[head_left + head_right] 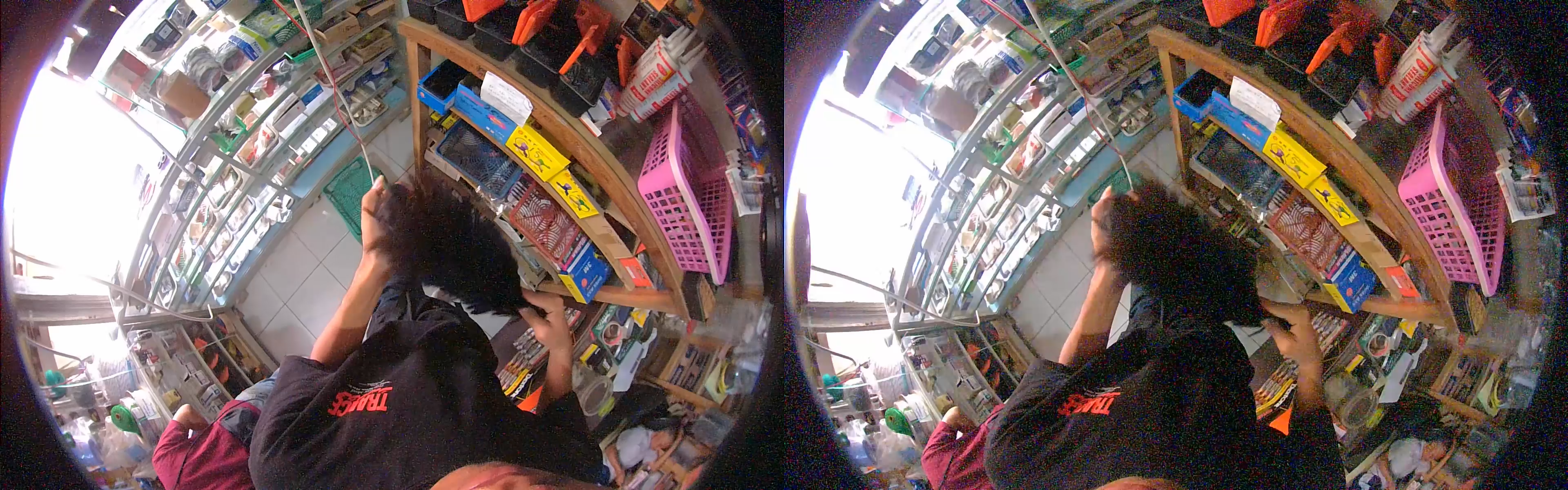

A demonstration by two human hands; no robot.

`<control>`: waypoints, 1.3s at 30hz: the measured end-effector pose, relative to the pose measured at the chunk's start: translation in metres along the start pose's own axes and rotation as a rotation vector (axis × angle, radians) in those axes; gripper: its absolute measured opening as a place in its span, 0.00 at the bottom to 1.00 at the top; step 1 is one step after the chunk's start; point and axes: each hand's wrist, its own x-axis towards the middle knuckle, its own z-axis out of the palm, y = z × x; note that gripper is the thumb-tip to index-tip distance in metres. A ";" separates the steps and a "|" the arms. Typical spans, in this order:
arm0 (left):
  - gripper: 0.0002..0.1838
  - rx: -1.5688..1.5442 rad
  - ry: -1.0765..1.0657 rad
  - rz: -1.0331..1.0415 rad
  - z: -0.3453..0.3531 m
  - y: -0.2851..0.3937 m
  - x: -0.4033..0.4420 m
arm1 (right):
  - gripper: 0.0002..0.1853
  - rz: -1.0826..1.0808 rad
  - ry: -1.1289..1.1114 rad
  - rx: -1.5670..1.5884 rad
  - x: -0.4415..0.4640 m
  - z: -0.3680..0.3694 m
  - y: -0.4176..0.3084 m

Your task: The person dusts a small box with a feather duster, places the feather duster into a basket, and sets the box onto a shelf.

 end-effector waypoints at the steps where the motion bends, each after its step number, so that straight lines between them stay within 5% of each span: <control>1: 0.24 0.136 0.108 0.083 -0.003 -0.002 -0.004 | 0.18 0.005 -0.010 0.009 0.001 0.000 -0.007; 2: 0.28 0.271 0.218 0.166 -0.004 -0.003 -0.007 | 0.18 0.011 -0.021 0.018 0.002 0.000 -0.016; 7: 0.48 0.367 0.039 0.151 0.020 0.008 -0.019 | 0.18 -0.052 -0.024 0.034 0.000 0.004 -0.015; 15: 0.51 0.429 -0.002 0.190 -0.003 0.004 -0.011 | 0.16 0.030 -0.101 0.076 0.001 0.008 -0.005; 19: 0.49 0.578 0.032 0.339 0.017 0.005 -0.018 | 0.16 -0.014 0.139 -0.056 -0.002 0.015 -0.007; 22: 0.50 0.632 0.115 0.392 0.014 0.004 -0.016 | 0.16 -0.031 -0.026 0.063 -0.001 0.011 0.006; 25: 0.51 0.608 0.122 0.325 0.018 0.006 -0.021 | 0.16 -0.051 0.141 -0.078 -0.004 0.014 0.005; 27: 0.52 0.388 0.150 0.179 0.021 0.006 -0.021 | 0.17 -0.120 -0.011 0.002 -0.001 0.012 -0.005; 29: 0.54 0.388 0.113 0.203 -0.001 0.002 -0.010 | 0.18 -0.088 -0.097 0.084 0.002 0.015 -0.008; 32: 0.54 0.627 0.096 0.318 0.010 0.002 -0.015 | 0.18 0.015 0.071 0.029 0.005 0.015 -0.019; 36: 0.51 0.566 0.198 0.363 -0.010 0.000 -0.012 | 0.18 -0.102 0.173 -0.144 -0.011 0.018 0.019; 37: 0.51 0.529 0.202 0.323 -0.024 0.000 -0.007 | 0.18 -0.015 0.014 0.015 -0.006 0.013 0.018; 38: 0.51 0.490 0.193 0.276 -0.035 -0.001 -0.001 | 0.19 -0.026 -0.041 0.024 -0.003 0.011 0.012; 39: 0.54 0.146 -0.211 0.150 -0.042 0.003 0.006 | 0.19 -0.036 -0.081 0.029 0.001 0.011 -0.004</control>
